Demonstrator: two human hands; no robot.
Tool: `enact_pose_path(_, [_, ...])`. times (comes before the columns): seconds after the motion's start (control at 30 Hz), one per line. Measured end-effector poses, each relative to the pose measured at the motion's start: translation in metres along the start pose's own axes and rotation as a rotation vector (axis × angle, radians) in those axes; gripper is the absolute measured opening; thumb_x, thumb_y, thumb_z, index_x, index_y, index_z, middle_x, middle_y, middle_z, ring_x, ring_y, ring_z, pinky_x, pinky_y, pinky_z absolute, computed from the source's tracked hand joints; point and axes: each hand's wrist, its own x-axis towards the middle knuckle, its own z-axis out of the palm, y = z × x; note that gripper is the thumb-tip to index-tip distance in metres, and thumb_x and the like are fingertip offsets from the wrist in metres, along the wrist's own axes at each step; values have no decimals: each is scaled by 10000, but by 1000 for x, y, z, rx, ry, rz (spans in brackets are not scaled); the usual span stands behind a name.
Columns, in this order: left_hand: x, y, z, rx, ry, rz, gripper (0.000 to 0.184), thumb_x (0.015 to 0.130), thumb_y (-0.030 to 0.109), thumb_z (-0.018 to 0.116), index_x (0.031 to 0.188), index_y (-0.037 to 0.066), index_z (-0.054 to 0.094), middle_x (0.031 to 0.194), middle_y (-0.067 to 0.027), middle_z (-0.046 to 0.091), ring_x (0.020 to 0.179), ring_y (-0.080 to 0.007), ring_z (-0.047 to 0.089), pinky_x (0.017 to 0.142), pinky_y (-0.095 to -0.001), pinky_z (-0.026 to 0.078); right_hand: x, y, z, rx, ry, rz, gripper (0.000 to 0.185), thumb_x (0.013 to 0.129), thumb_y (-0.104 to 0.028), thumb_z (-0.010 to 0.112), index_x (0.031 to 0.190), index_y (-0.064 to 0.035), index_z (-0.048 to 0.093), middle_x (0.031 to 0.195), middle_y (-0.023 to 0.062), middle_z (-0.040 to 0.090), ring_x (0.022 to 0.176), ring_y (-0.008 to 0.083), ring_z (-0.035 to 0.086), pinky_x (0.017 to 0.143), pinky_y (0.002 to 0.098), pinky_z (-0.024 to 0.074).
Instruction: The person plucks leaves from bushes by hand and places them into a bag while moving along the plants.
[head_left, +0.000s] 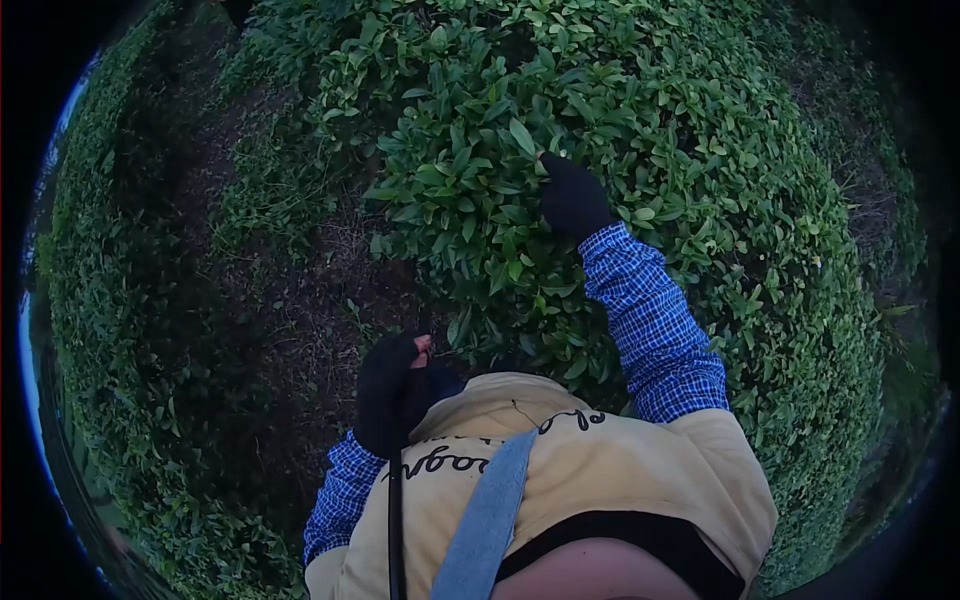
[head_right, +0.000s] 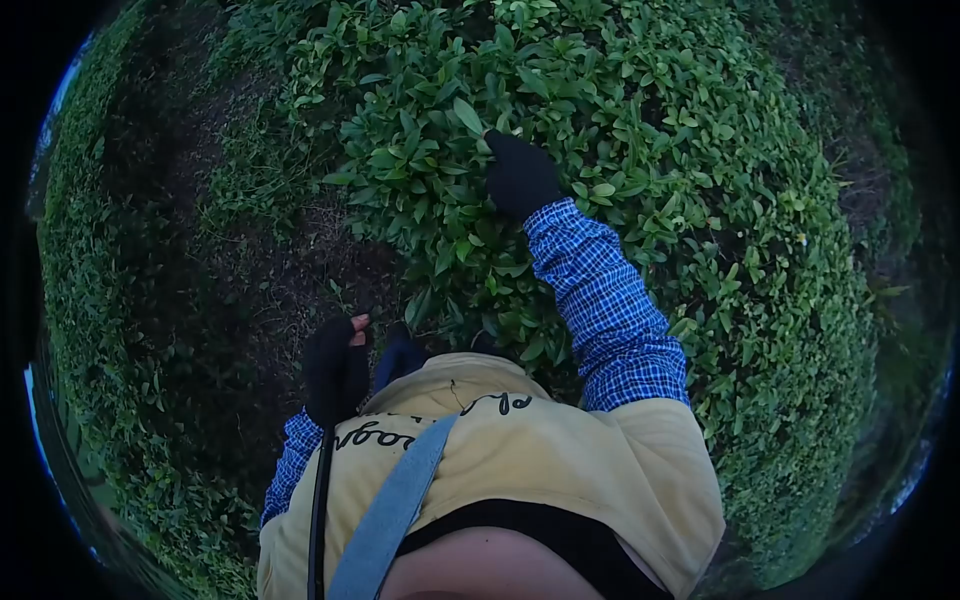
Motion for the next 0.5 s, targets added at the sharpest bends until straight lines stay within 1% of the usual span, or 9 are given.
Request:
enact_pose_path(0.03, [-1, 0, -1, -4, -1, 0, 160, 775, -27, 558, 913, 36, 608, 843, -117, 623, 782, -255, 609, 692, -328, 480, -5, 1, -3, -3, 0, 3, 430, 753, -132, 551, 1176, -65, 509, 1108, 171, 563, 986, 327, 554, 855, 408, 441])
enact_pose_path(0.1, [-1, 1, -2, -11, -20, 5, 155, 784, -27, 552, 918, 33, 604, 850, -116, 623, 786, -250, 610, 693, -327, 481, -18, 6, -11, -66, -20, 74, 413, 797, -133, 503, 1199, -37, 483, 1084, 222, 557, 988, 359, 544, 840, 416, 434])
enact_pose_path(0.13, [-1, 1, -2, -18, -24, 9, 155, 784, -27, 552, 918, 33, 604, 850, -116, 623, 786, -250, 610, 693, -327, 481, -28, 16, -9, -17, 24, 24, 405, 807, -170, 516, 1175, -3, 488, 1074, 233, 557, 989, 364, 541, 844, 398, 433])
enact_pose_path(0.17, [-1, 2, -2, -24, -27, 7, 157, 786, -27, 549, 921, 32, 603, 851, -116, 623, 786, -249, 610, 692, -326, 481, -38, 24, -11, -22, 27, 27, 405, 807, -170, 516, 1175, -3, 488, 1074, 233, 557, 989, 364, 541, 844, 398, 433])
enact_pose_path(0.23, [0, -2, -2, -31, -32, 4, 159, 787, -28, 547, 925, 30, 601, 853, -116, 623, 786, -248, 610, 691, -325, 481, -67, 28, -17, 88, -132, 124, 396, 809, -168, 540, 1161, 8, 498, 1071, 219, 566, 985, 360, 544, 858, 385, 428])
enact_pose_path(0.3, [-1, -7, 1, -79, -44, -3, 171, 790, -24, 543, 941, 32, 599, 862, -111, 625, 802, -246, 607, 710, -325, 478, -104, 17, -55, 263, -87, 113, 395, 810, -143, 568, 1171, 4, 504, 1086, 164, 579, 978, 292, 561, 853, 347, 429])
enact_pose_path(0.37, [1, 0, -3, -51, -77, -25, 172, 793, -23, 541, 945, 32, 598, 870, -111, 625, 813, -243, 606, 722, -324, 474, -126, -16, -103, 663, -8, 392, 409, 808, -108, 588, 1196, -16, 497, 1071, 111, 573, 921, 149, 544, 805, 266, 428])
enact_pose_path(0.43, [6, 2, -3, -29, -112, -18, 173, 795, -22, 538, 949, 32, 596, 879, -111, 625, 825, -240, 605, 735, -323, 471, -145, -12, -131, 767, 15, 496, 400, 811, -111, 592, 1195, -36, 510, 1092, 79, 571, 947, 139, 536, 818, 281, 428])
enact_pose_path(0.5, [10, -3, 0, -72, -85, -16, 178, 797, -22, 535, 956, 33, 595, 899, -111, 625, 845, -235, 602, 753, -322, 465, -173, 8, -145, 627, -181, 515, 415, 815, -113, 604, 1215, -64, 500, 1087, 53, 573, 968, 134, 519, 836, 282, 417])
